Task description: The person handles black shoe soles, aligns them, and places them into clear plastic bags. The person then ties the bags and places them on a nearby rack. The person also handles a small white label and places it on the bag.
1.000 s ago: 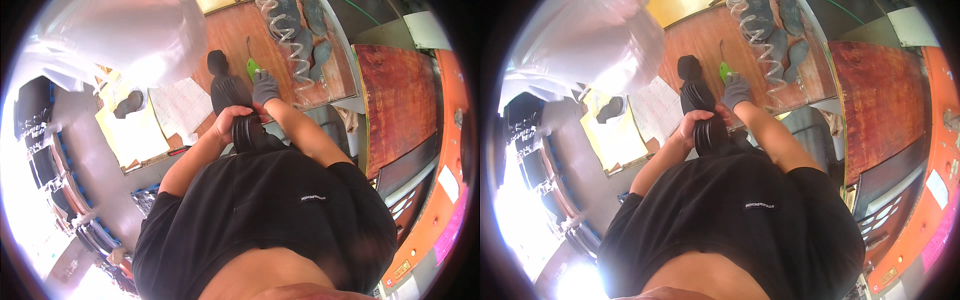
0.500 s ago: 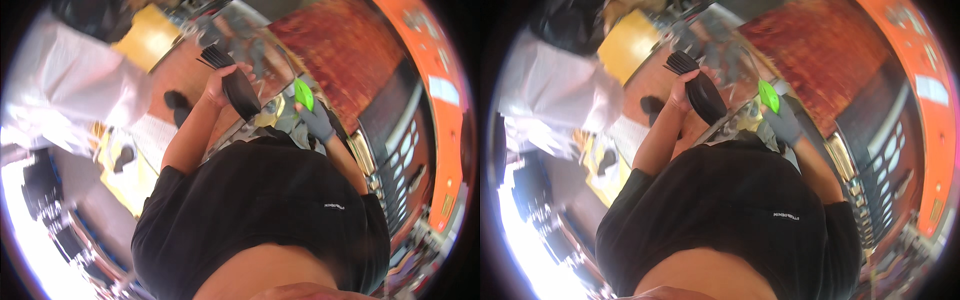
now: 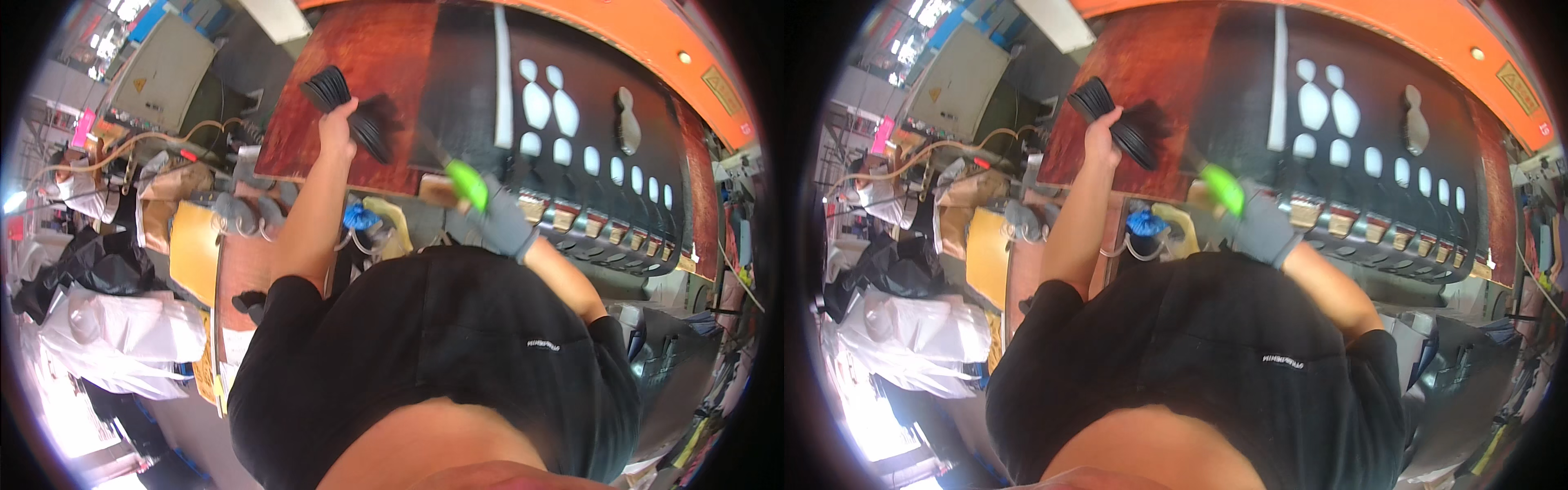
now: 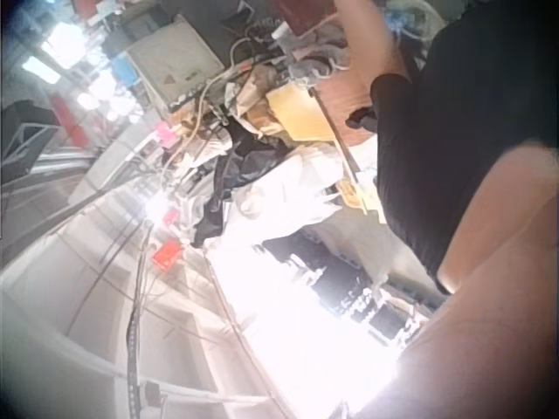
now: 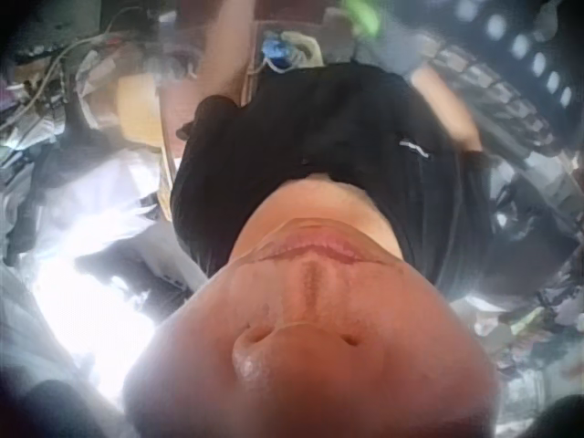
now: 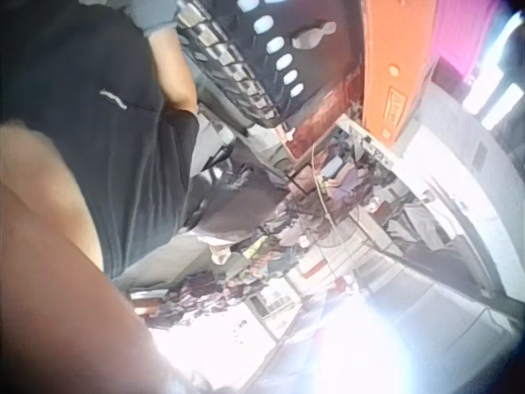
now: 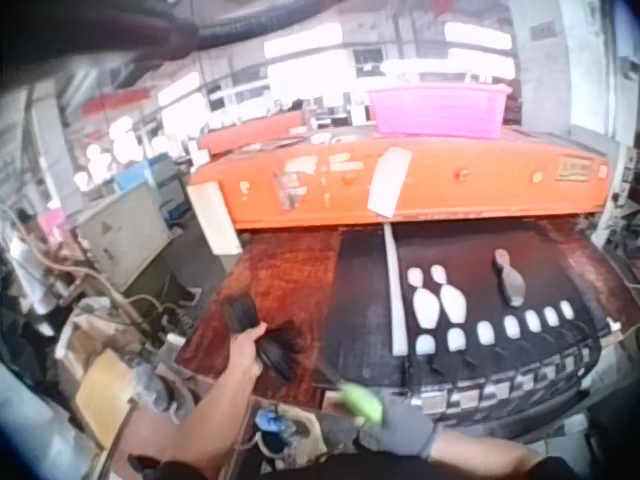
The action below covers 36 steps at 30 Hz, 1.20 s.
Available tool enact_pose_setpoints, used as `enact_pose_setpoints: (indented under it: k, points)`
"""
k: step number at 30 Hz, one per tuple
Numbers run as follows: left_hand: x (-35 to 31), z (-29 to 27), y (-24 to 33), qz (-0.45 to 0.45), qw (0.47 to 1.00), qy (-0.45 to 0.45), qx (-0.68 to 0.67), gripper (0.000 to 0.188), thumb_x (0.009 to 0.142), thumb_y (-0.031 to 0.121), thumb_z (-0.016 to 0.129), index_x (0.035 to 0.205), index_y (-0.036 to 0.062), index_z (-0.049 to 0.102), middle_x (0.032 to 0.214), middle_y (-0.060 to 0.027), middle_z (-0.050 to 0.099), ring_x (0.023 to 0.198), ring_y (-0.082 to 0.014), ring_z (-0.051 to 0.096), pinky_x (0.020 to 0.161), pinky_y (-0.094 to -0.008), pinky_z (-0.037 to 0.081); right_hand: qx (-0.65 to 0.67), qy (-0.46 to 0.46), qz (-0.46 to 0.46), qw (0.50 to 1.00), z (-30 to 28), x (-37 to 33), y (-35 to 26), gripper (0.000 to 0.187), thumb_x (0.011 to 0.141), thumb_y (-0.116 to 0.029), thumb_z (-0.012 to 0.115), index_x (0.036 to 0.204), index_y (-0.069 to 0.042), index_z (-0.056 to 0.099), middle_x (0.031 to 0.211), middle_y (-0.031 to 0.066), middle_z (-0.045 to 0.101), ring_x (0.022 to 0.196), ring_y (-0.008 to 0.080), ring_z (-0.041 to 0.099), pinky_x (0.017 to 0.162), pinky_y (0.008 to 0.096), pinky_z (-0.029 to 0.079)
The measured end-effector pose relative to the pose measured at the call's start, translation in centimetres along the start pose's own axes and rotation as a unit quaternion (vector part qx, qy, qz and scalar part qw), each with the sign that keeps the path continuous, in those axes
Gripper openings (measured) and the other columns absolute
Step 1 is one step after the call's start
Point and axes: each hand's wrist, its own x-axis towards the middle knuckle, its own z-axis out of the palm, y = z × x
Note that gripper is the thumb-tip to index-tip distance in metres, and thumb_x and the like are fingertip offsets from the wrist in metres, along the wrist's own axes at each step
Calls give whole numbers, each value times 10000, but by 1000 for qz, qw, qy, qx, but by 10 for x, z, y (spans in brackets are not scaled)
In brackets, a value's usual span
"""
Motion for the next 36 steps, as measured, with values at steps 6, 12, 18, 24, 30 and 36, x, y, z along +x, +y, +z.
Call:
enact_pose_setpoints:
  k: [6, 12, 18, 24, 30, 36]
  points:
    - [-15, 64, -35, 20, 986, -82, 142, 148, 802, 67, 615, 922, -11, 576, 848, -114, 622, 806, -232, 611, 753, -359, 490, 66, 25, 54, 996, -36, -4, 12, 350, 846, -285, 582, 1059, -34, 461, 843, 171, 580, 790, 321, 595, 689, 370, 454]
    - [-17, 101, -44, -56, 981, -150, 108, 156, 816, 76, 605, 947, -4, 575, 922, -113, 623, 900, -261, 601, 848, -397, 473, -5, 29, 97, 995, -57, -7, 19, 401, 829, -332, 592, 1080, -48, 456, 862, 212, 591, 833, 369, 598, 703, 412, 455]
    - [-11, 106, -26, -138, 974, -170, -52, 219, 862, 184, 522, 1011, 25, 548, 1060, -168, 588, 1003, -392, 541, 917, -531, 419, 0, 4, 61, 998, -62, -21, 37, 434, 818, -344, 569, 1090, -35, 433, 798, 224, 610, 765, 399, 607, 665, 428, 477]
    - [-6, 101, -21, -102, 969, -179, -136, 174, 873, 212, 470, 935, 80, 565, 1021, -123, 599, 967, -303, 550, 915, -566, 374, 64, 21, 61, 996, -68, -31, 48, 433, 810, -328, 580, 1091, -26, 450, 788, 206, 608, 738, 358, 621, 665, 422, 470]
    - [-19, 91, -27, -140, 891, -384, -195, 143, 871, 208, 481, 854, 106, 578, 833, -47, 572, 880, -247, 548, 906, -502, 426, 59, -22, 38, 997, -71, -30, 56, 443, 798, -338, 607, 1091, -43, 455, 786, 225, 593, 759, 387, 600, 659, 429, 470]
    - [-28, 93, -34, -124, 942, -279, -139, 104, 834, 175, 540, 887, 94, 576, 954, -61, 604, 942, -264, 567, 900, -497, 427, 63, 16, 33, 997, -67, -35, 58, 436, 802, -367, 602, 1069, -57, 453, 768, 225, 590, 742, 393, 603, 646, 436, 469]
